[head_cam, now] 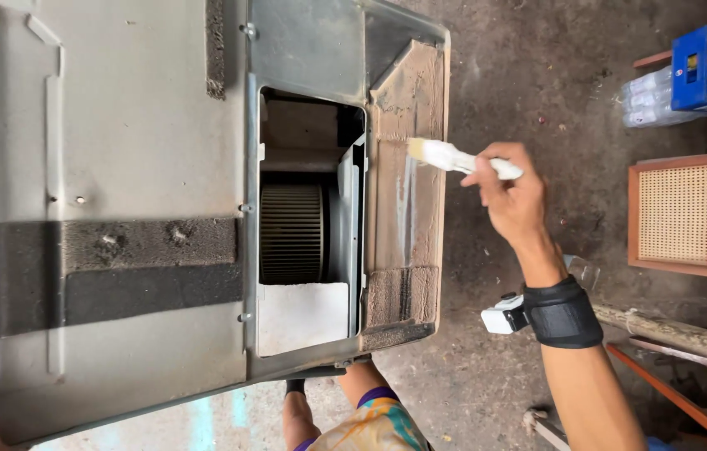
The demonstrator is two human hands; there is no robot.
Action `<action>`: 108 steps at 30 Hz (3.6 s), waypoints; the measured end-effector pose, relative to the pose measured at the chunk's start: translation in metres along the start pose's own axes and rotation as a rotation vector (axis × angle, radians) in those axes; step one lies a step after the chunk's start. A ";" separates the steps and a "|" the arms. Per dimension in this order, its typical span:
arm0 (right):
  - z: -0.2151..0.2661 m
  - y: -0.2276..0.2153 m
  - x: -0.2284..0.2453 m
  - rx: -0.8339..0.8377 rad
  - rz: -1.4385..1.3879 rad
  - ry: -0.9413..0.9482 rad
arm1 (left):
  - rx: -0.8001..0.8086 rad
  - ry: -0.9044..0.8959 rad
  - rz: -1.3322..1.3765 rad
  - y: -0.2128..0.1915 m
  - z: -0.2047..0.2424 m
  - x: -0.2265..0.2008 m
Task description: Clean the internal components of an air conditioning unit using a brush and a small tool.
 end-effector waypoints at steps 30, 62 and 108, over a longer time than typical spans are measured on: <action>0.050 0.009 0.034 0.338 0.213 -0.085 | -0.023 0.126 -0.123 0.041 0.075 -0.215; 0.144 0.027 0.053 0.082 0.315 0.224 | 0.303 0.201 -0.517 0.086 0.036 -0.153; 0.087 0.066 0.117 0.148 0.705 0.357 | 0.517 0.573 -0.438 0.203 0.049 -0.291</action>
Point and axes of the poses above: each hand's wrist, its own z-axis away from the middle knuckle, its own y-axis out of the palm, x = y × z, the point moved 1 cm from there along -z, towards the middle knuckle, and after that the axes turned 5 degrees about z, right-handed, at the moved point
